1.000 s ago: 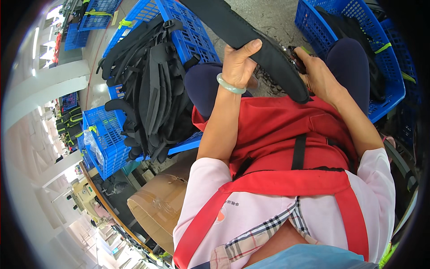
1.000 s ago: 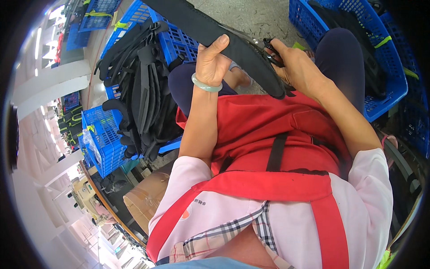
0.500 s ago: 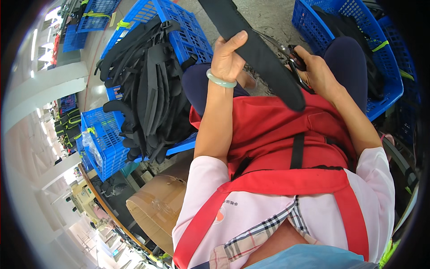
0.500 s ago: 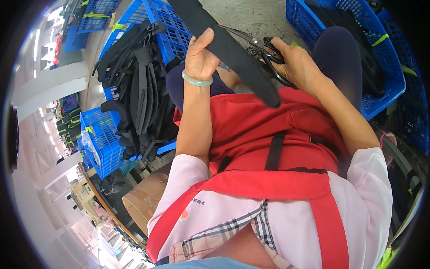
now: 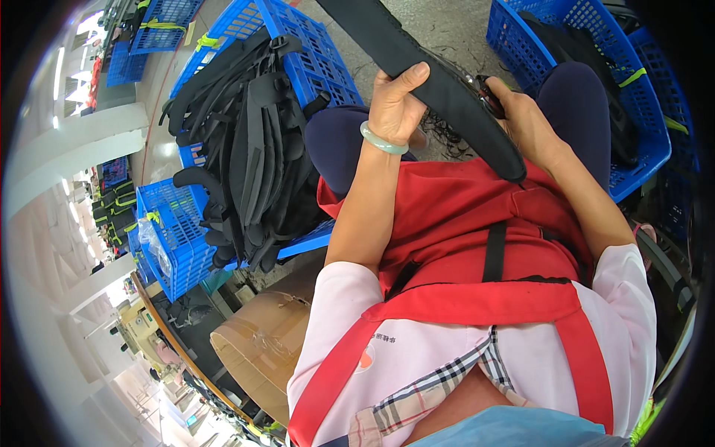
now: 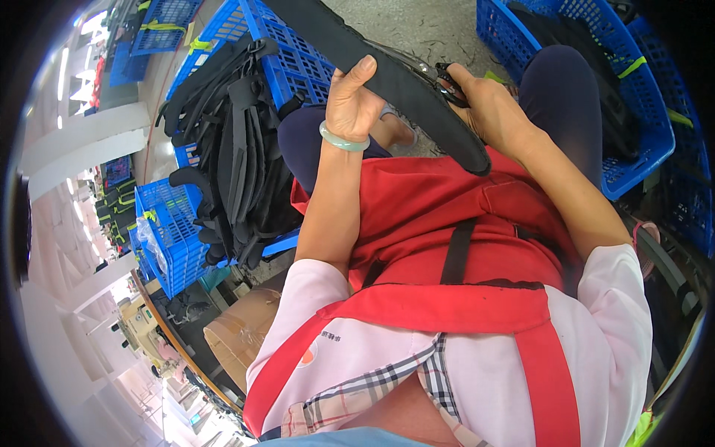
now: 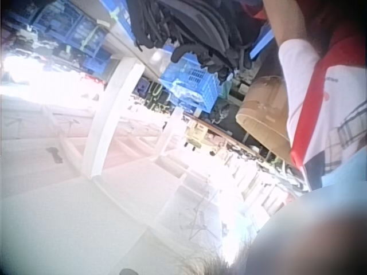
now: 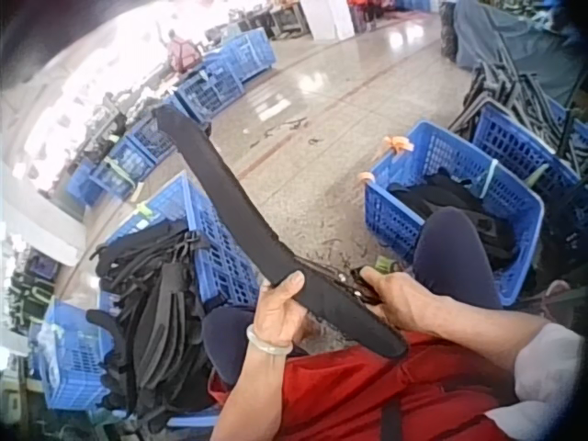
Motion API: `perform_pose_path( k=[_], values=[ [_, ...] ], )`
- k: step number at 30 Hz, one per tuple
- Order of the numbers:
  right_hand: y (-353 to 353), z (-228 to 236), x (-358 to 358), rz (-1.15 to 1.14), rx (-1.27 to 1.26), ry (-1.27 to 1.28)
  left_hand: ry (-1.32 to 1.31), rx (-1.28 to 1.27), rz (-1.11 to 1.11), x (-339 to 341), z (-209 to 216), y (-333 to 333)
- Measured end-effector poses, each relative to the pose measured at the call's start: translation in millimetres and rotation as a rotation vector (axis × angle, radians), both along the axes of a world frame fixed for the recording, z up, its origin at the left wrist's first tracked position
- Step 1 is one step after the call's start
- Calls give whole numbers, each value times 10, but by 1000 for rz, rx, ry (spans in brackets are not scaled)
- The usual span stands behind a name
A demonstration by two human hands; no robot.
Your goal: The recorder uses scissors to trim the excess material from black curved fabric pieces.
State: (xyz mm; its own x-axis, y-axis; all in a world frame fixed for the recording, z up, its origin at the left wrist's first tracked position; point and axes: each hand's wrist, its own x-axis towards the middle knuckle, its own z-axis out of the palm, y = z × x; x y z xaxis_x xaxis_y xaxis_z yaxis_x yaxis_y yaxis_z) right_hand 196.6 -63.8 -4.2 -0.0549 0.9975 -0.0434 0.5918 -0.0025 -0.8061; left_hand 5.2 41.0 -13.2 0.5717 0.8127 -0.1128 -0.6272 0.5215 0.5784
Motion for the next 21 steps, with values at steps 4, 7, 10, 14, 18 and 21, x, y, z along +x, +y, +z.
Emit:
perform_pose_path(
  k=[4, 7, 10, 14, 18, 21],
  values=[
    [0, 5, 14, -6, 63, -9, 2, 23, 9, 55, -1, -68],
    [-14, 0, 20, -15, 17, -14, -16, 14, 1, 38, -31, -60],
    [-7, 14, 28, -22, 21, -57, -5, 111, -37, -98, -56, 124],
    [-45, -27, 26, -36, 14, -68, 90, 201, -173, -179, 145, 359],
    [-36, -73, 57, -53, 24, -74, 77, 146, -30, -48, 69, 178],
    [-12, -104, 37, -51, 40, -25, 36, 45, 44, -6, 23, 68]
  ],
)
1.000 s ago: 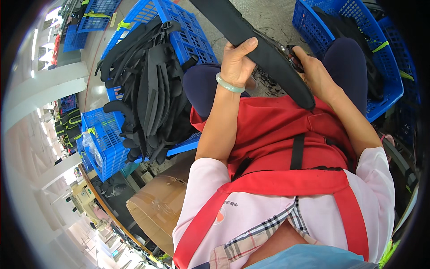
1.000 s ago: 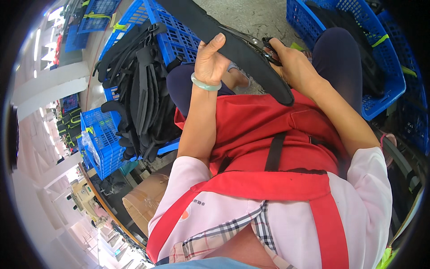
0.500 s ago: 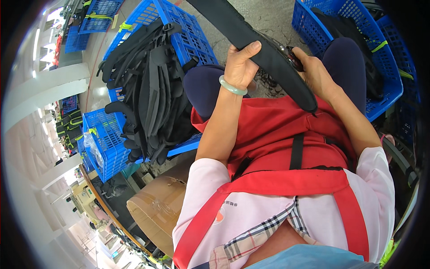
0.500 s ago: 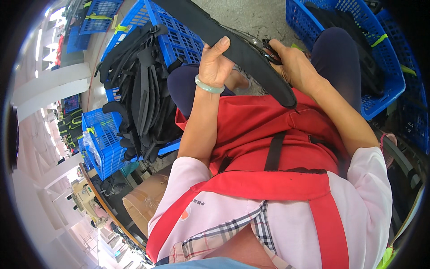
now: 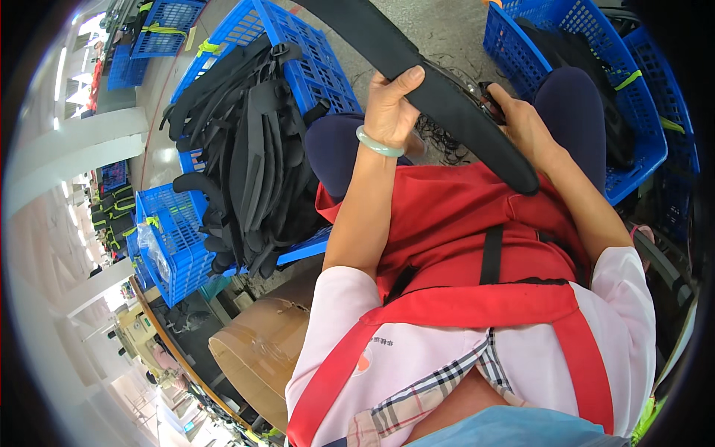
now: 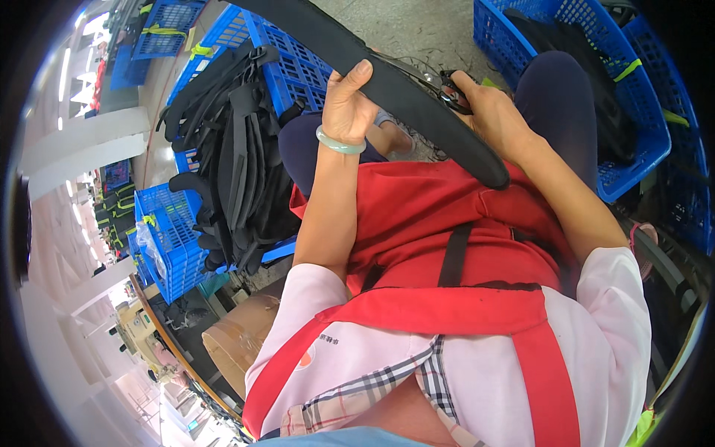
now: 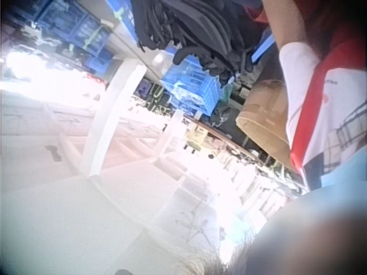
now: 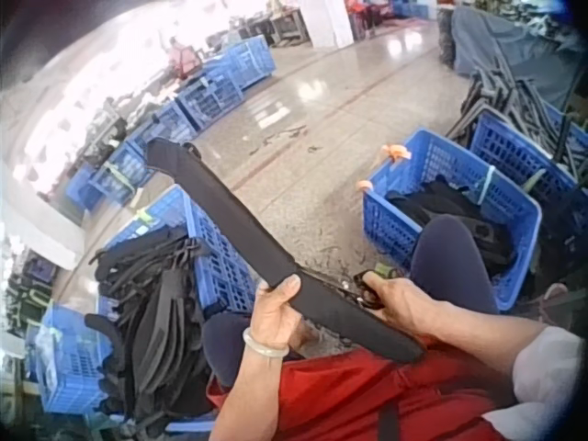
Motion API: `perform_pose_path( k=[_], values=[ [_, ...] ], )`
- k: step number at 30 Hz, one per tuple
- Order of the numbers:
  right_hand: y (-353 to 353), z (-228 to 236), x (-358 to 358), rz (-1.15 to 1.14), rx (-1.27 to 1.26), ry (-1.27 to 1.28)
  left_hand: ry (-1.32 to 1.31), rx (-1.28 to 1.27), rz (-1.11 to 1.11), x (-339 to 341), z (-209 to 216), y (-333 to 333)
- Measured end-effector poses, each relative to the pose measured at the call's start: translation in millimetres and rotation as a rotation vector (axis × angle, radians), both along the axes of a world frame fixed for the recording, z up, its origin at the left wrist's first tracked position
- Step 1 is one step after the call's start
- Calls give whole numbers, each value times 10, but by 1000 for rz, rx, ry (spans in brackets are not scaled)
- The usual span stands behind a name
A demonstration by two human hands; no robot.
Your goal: The recorder uses scissors to trim the excess material from black curved fabric pieces.
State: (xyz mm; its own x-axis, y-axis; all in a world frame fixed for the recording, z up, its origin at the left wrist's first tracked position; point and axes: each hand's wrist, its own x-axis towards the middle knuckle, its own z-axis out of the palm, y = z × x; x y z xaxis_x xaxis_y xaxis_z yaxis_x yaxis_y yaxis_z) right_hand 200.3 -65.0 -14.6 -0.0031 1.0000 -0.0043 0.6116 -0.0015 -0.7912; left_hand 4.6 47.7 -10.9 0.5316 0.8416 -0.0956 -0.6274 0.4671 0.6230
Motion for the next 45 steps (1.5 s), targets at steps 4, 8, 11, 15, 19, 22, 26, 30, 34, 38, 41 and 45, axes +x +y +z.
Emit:
perform_pose_path(
  k=[4, 8, 11, 15, 19, 22, 26, 30, 34, 38, 41, 45],
  values=[
    [6, 1, 11, 21, -57, 11, -23, -25, -7, 18, 23, -14],
    [-8, 26, 7, 14, -61, 53, -69, -75, -5, 15, -12, -34],
    [-15, -14, 23, 53, -22, 99, -75, -61, -15, 20, -24, -55],
    [-33, -2, 20, 50, -53, 91, -201, -120, -79, -45, -13, -28],
    [-55, 51, 16, 60, -91, 64, 115, -12, -40, -149, 78, 109],
    [-50, 66, -10, 74, -118, -9, 113, 53, -36, -187, 24, 102],
    [-49, -70, -50, 48, -41, 66, 29, 14, -31, -92, -21, 5],
    [-20, -77, -56, 11, -80, 84, 5, 5, -19, -73, -16, -35],
    [-32, -42, -35, 39, -47, 104, 13, -10, -14, -58, -16, -54],
    [-29, -70, 1, 86, -90, 170, -10, 5, -10, -75, -61, -27],
    [-33, -66, 31, 91, -114, 196, -17, -3, -6, -74, -64, -36],
    [-58, 124, -9, 98, -71, 195, 18, 26, -26, -48, -37, -77]
  ],
)
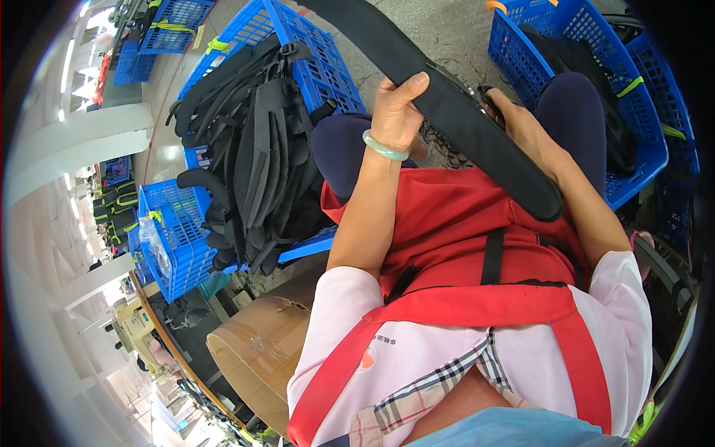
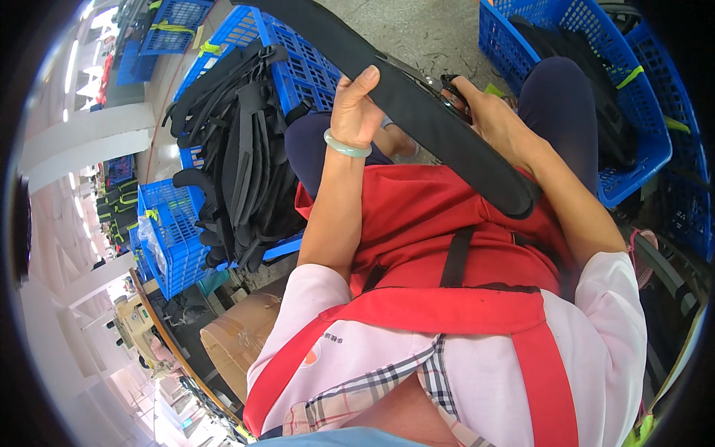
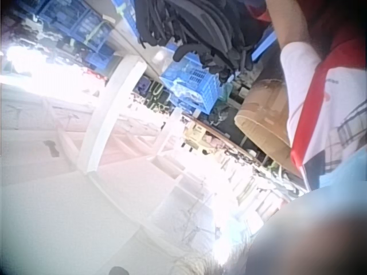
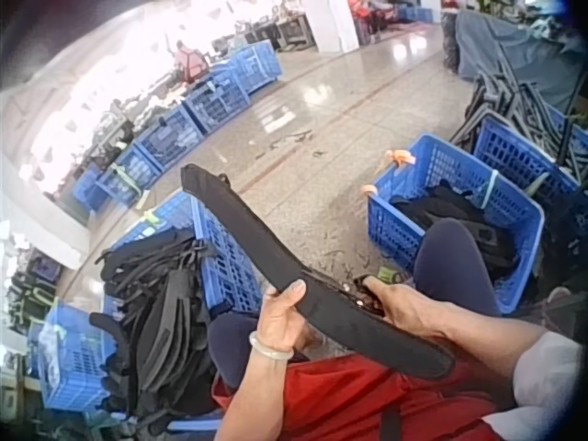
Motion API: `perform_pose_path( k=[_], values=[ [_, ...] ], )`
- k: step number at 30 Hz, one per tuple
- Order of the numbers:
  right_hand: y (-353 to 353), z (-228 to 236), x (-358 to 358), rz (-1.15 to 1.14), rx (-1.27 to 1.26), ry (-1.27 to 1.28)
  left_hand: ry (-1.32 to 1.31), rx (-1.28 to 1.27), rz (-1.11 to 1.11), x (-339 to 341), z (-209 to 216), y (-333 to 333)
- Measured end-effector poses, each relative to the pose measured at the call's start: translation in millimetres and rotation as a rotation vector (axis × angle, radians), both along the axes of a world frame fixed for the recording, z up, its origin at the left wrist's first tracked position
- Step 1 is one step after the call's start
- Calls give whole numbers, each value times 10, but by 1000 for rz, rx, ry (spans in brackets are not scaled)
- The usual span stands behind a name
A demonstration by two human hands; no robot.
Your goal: The recorder uses scissors to trim the excess material from black curved fabric pieces.
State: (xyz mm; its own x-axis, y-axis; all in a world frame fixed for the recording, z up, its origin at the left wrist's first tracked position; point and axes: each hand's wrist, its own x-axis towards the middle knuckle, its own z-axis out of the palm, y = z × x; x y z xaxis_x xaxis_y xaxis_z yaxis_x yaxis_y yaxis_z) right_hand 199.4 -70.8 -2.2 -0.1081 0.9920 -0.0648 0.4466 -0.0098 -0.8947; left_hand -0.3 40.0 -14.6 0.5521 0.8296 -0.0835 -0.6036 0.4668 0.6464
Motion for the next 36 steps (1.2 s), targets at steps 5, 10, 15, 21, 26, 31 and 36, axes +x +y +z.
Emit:
perform_pose_path(
  k=[5, 10, 15, 21, 26, 31, 36],
  values=[
    [39, 8, 27, 47, -54, -60, -6, 19, -33, -44, 22, -2],
    [42, 11, -8, 38, -57, -85, 66, 59, -31, -133, 18, 82],
    [66, 79, -24, 54, 30, -140, 19, 35, 2, -27, 29, -32],
    [76, 47, -31, 18, -42, -52, -7, -3, -15, -19, 38, -38],
    [50, 22, 26, 50, 21, -22, -16, -4, -16, -28, 11, -36],
    [16, 124, 69, 108, 36, -87, -24, 57, -75, -145, -49, 50],
    [60, 69, 36, 58, 3, -108, -9, 57, -81, -58, -36, -4]
  ],
)
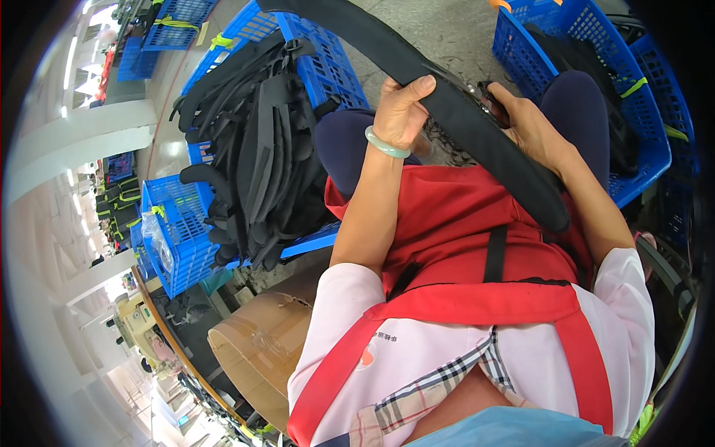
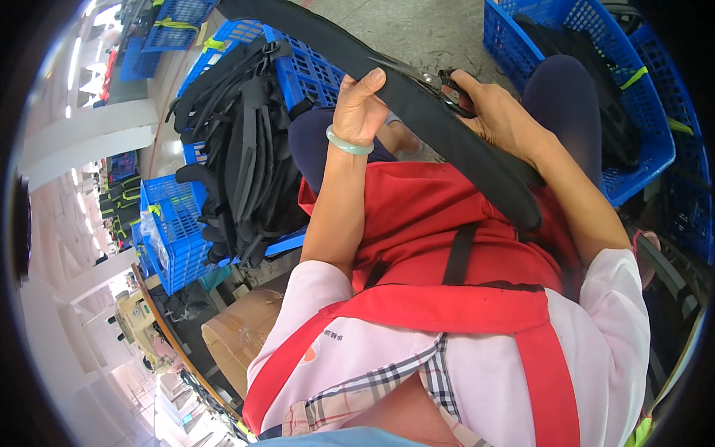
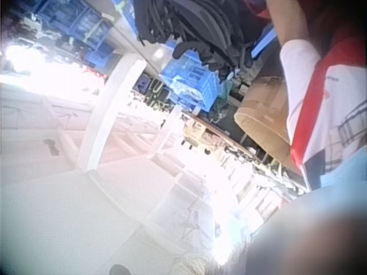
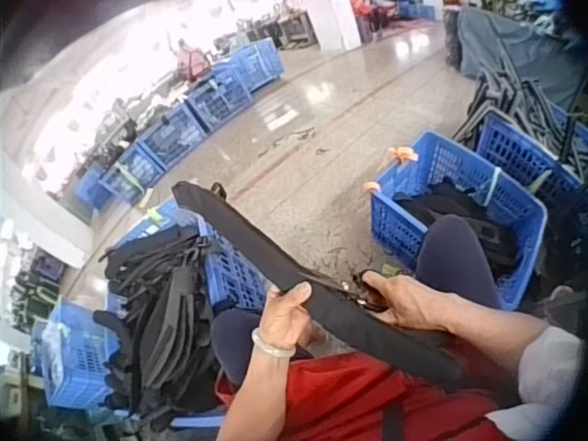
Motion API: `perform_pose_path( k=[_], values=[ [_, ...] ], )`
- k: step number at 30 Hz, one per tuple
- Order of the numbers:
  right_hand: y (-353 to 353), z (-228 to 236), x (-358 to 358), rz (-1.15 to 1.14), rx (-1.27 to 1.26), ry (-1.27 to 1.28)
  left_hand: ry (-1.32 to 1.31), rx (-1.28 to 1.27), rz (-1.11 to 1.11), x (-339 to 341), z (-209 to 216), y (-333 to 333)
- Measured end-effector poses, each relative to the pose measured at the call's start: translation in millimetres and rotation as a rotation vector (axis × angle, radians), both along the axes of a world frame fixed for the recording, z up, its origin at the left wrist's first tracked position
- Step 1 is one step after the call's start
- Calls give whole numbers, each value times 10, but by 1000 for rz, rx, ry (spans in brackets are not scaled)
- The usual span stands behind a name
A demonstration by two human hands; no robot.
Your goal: The recorder uses scissors to trim the excess material from black curved fabric pieces.
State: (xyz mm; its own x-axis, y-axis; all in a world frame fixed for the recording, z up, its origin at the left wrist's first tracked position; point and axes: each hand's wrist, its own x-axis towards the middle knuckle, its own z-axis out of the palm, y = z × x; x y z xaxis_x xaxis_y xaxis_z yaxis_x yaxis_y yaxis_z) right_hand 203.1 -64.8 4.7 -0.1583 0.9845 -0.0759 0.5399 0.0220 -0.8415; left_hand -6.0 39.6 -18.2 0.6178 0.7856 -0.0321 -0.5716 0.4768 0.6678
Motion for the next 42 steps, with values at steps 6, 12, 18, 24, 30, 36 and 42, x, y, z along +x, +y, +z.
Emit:
perform_pose_path(
  k=[6, 12, 18, 24, 30, 36, 42],
  values=[
    [9, -98, -34, -18, 52, 113, -25, -34, 16, 54, 49, -56],
    [-10, -109, -33, -28, 15, 132, -46, -49, 29, 63, 78, -78],
    [-8, -84, -91, -88, -8, 18, 4, 7, 35, -7, 120, 113],
    [22, -50, -113, -51, 52, -32, -77, 0, 14, 57, 9, -31],
    [20, -54, -80, -51, 4, 68, -58, -9, 13, 53, 13, -30],
    [5, -11, -96, -36, -27, -8, -62, -41, 28, -78, 197, 172],
    [7, -12, -208, -99, 77, -36, 16, -8, 105, -1, 129, 30]
  ],
)
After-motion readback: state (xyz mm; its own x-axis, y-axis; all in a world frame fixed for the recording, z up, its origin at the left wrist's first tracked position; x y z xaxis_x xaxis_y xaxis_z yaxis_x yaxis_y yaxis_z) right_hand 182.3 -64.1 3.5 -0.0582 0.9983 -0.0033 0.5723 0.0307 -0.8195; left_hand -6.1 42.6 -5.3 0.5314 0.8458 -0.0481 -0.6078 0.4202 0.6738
